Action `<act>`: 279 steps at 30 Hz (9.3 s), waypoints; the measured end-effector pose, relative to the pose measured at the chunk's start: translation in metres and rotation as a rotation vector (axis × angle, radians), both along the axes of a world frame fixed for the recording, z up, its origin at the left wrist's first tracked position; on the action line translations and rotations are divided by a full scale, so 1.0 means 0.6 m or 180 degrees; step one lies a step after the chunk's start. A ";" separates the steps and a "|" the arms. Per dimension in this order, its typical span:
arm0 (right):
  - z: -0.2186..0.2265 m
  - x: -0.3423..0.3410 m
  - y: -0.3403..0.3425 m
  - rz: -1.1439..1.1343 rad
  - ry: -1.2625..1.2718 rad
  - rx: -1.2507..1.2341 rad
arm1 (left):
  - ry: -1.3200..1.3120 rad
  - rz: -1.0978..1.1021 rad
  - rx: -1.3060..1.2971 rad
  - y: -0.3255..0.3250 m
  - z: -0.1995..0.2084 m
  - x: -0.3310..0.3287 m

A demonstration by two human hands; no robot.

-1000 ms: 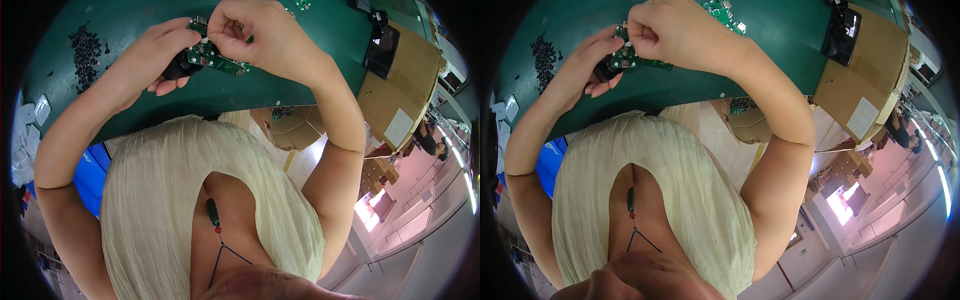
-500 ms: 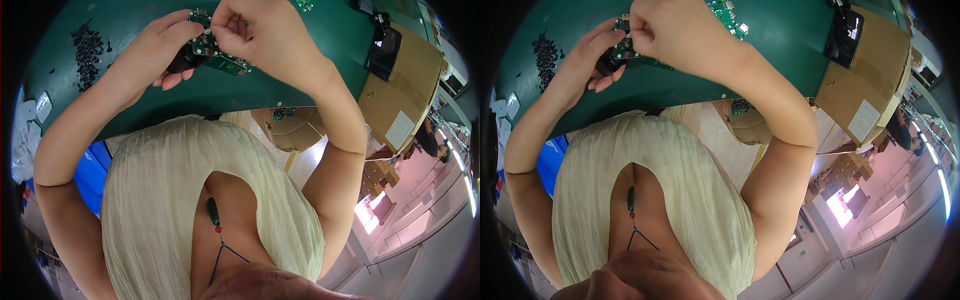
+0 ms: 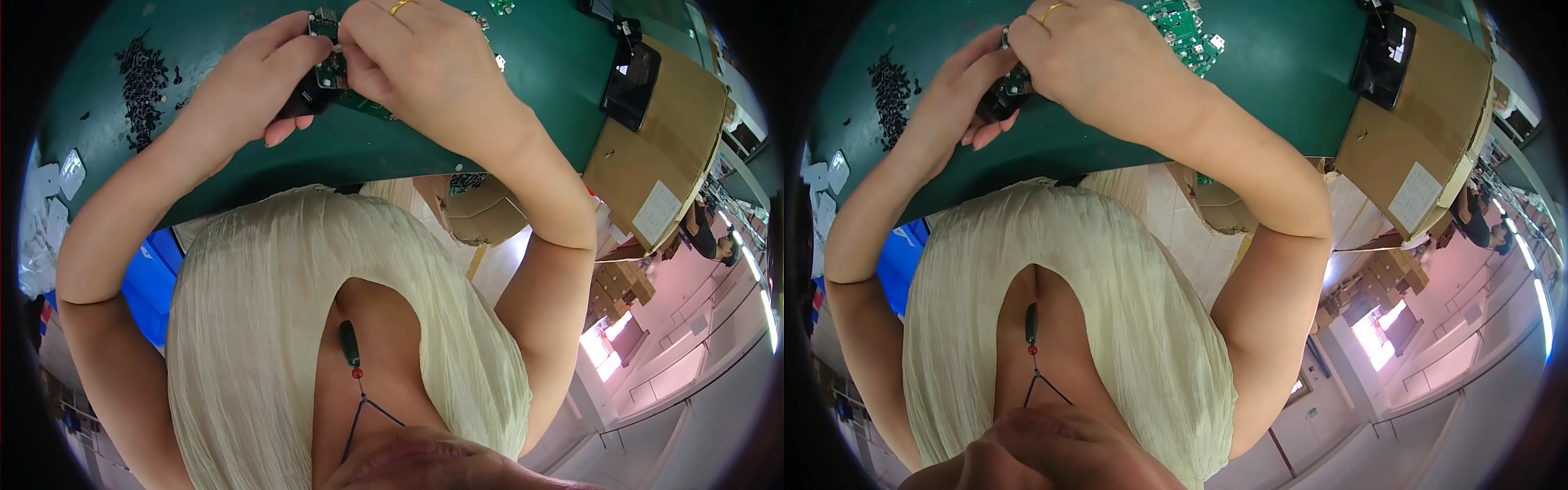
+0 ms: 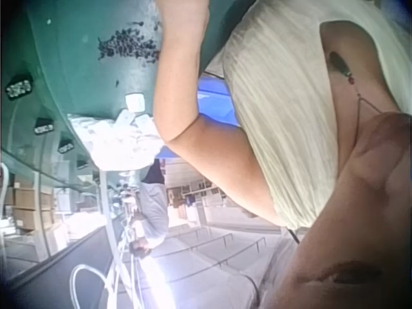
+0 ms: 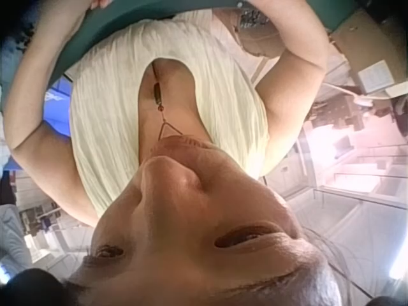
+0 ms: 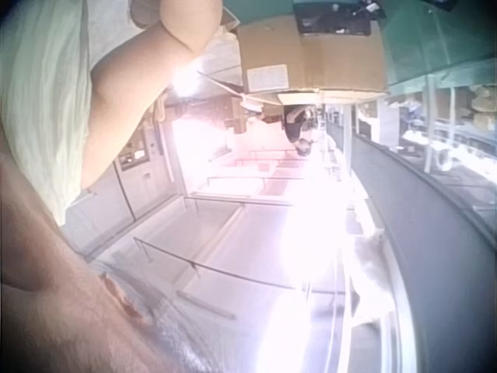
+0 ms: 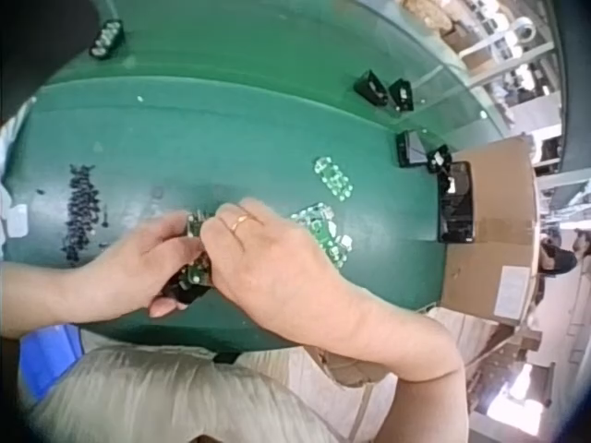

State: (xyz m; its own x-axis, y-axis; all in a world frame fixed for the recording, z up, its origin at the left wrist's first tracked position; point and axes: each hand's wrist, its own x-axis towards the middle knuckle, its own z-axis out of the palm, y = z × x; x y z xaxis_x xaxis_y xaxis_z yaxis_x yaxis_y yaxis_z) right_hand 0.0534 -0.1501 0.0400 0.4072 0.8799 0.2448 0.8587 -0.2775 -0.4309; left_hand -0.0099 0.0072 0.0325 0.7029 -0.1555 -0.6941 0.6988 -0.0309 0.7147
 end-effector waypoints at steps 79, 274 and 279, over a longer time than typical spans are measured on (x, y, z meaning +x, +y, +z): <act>-0.038 -0.028 -0.032 -0.0339 0.1629 0.1000 | -0.0601 0.0467 -0.0866 0.002 -0.026 -0.046; -0.042 -0.079 -0.020 -0.2023 0.2963 0.2822 | -0.1167 0.0427 -0.0544 -0.039 -0.024 -0.012; -0.044 -0.074 -0.013 -0.2037 0.3287 0.2868 | -0.1350 0.0402 -0.0350 -0.041 -0.020 -0.011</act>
State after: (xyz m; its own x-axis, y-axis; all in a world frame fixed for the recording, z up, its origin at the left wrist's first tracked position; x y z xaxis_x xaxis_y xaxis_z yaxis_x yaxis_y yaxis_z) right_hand 0.0089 -0.1580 0.0137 0.9772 0.2094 -0.0347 -0.0779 0.2018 -0.9763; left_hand -0.0162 -0.0175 0.0206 0.9397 -0.1070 -0.3248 0.3369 0.1276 0.9328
